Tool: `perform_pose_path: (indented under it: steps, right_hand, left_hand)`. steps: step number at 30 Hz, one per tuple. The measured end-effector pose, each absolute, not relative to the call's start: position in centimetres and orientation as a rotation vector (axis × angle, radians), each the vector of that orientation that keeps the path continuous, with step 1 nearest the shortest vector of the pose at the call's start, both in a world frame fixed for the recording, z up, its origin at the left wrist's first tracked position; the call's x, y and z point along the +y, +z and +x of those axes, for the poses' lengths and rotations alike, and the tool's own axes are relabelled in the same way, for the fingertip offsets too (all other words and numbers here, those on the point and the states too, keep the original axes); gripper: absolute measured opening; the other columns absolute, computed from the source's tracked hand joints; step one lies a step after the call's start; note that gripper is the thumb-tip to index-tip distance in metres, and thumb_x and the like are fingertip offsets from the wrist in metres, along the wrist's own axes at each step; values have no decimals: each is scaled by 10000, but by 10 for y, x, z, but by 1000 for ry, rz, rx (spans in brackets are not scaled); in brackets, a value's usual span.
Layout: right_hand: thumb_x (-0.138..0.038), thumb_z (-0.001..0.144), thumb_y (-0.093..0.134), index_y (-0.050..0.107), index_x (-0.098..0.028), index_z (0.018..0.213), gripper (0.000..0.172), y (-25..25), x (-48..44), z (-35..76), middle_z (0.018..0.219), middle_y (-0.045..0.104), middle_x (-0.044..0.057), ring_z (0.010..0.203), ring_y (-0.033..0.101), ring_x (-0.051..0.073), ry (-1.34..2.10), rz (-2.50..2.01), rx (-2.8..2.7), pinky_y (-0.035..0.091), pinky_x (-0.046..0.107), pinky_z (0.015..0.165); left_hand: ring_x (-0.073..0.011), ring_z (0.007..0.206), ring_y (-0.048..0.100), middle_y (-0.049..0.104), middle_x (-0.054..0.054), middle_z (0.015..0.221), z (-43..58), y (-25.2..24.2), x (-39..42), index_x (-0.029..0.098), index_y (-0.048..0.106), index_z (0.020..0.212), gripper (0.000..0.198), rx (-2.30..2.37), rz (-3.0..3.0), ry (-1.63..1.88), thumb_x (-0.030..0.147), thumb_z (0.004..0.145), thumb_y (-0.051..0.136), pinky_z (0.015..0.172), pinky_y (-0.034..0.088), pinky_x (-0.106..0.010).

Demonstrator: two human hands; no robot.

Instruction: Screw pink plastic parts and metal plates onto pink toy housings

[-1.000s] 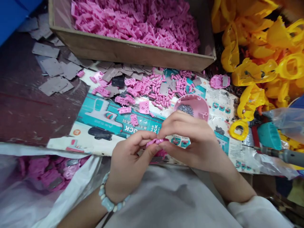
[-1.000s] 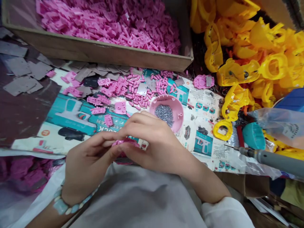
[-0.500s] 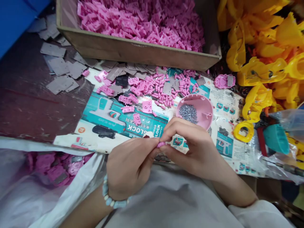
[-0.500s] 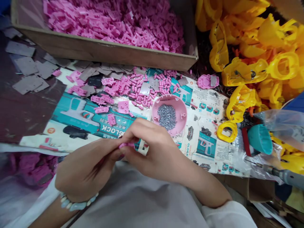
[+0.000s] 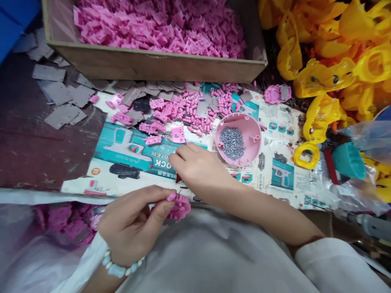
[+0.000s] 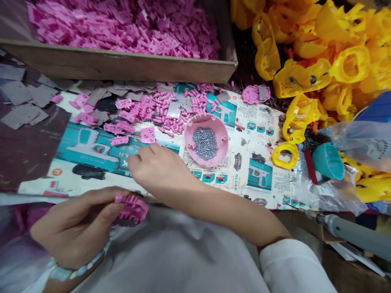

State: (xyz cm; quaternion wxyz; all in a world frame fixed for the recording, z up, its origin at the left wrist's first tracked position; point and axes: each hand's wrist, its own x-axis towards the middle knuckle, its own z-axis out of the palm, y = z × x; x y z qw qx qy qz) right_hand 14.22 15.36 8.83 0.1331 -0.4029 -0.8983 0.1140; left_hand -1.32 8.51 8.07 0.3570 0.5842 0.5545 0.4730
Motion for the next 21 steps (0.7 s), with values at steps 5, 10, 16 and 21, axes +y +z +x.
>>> perform_pose_path:
  steps: [5,10,16,21]
  right_hand:
    - [-163,904,523,572,-106,882,79,79,107,184,860,600,46,835,527,152,413,-1417,-2240,434,277,745]
    - [-221,887,577,602,-118,951,124,71,83,200,965,610,72,899,521,179,302,-1627,-2058,419,304,789]
    - [-118,844,572,636,-113,932,109,67,86,202,1030,615,90,934,537,201,252,-1496,-2185,439,321,807]
    - [-29,828,512,658,-79,929,184,70,94,205,998,613,107,891,542,182,226,-1512,-2202,453,279,754]
  left_hand:
    - [-118,605,621,679,1,719,4,86,107,203,685,807,153,1275,884,1119,324,739,749,544,499,-173]
    - [-213,646,653,667,-76,723,9,87,127,146,646,742,371,1021,403,887,366,543,868,513,549,-284]
    - [-121,575,596,658,-45,718,20,89,128,141,658,770,378,1066,292,867,327,528,882,543,519,-208]
    - [-85,542,550,602,-4,606,32,89,125,142,656,779,387,1081,295,912,311,521,890,522,461,-161]
